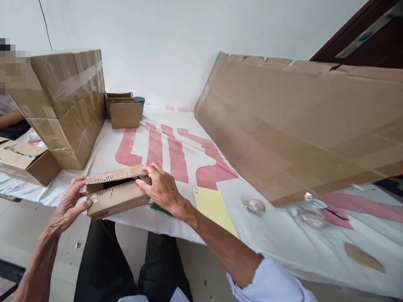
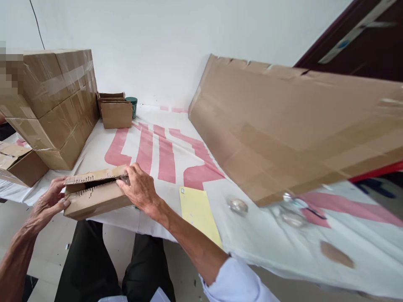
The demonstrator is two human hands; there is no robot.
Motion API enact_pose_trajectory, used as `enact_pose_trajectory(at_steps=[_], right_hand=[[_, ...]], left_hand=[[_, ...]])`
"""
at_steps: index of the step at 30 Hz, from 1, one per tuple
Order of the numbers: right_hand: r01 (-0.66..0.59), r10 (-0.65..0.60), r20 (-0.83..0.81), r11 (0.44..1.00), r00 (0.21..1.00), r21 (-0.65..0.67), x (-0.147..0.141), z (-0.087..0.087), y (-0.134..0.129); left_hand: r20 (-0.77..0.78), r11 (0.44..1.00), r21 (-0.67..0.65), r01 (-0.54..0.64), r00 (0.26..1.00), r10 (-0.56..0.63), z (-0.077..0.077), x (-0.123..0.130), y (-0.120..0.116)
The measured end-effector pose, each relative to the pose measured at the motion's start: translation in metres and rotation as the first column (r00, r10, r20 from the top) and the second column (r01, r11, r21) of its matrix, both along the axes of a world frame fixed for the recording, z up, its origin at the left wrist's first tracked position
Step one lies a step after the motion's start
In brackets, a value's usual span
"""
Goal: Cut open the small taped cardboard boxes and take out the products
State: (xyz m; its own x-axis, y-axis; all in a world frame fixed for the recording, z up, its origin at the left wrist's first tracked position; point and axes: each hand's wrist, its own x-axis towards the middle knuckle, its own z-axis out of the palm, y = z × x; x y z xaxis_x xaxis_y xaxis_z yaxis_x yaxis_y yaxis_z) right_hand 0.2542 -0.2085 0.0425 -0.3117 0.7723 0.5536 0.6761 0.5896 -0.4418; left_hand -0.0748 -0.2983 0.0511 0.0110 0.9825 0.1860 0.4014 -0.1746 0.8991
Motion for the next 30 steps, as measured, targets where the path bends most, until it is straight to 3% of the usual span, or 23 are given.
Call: enact_pose_trajectory(at_steps=[6,10,13,17,20,22,26,28,30], right_hand=[[0.012,-0.011,-0.019,0.999,1.0,0.041,-0.003,-0.006,0.008],[-0.04,0.0,-0.269,0.989,0.963,-0.144,0.008,-0.007,0.012],[-0.086,-0.002,-0.346,0.967,0.938,-0.239,0.014,-0.004,0.008],[-0.102,0.024,-0.363,0.975,0.931,-0.197,0.016,0.003,0.005],[-0.125,0.058,-0.373,0.98,0.926,-0.157,0.016,0.01,0.017],[-0.216,0.127,-0.392,0.957,0.911,-0.192,0.014,0.017,0.031],[-0.457,0.287,-0.474,0.84,0.832,-0.294,0.005,0.029,0.054],[-0.481,0.29,-0.502,0.821,0.815,-0.308,0.0,0.034,0.059],[-0.426,0.212,-0.52,0.84,0.827,-0.335,-0.002,0.04,0.06]], left_hand=[[-0.127,0.998,-0.009,-0.065,0.99,0.063,0.008,0.022,-0.003],[-0.184,0.996,-0.008,-0.094,0.979,0.091,0.014,0.028,-0.003],[-0.204,0.996,-0.01,-0.092,0.975,0.088,0.014,0.028,-0.002],[-0.207,0.997,-0.03,-0.077,0.976,0.07,0.015,0.027,-0.001],[-0.222,0.997,-0.022,-0.067,0.973,0.061,0.015,0.027,-0.001],[-0.234,0.998,-0.012,-0.058,0.971,0.054,0.016,0.026,-0.001],[-0.262,0.999,0.018,-0.034,0.964,0.037,0.019,0.023,0.003],[-0.286,0.998,0.068,-0.016,0.958,0.035,0.022,0.019,0.005],[-0.331,0.992,0.125,0.013,0.943,0.029,0.026,0.017,0.006]])
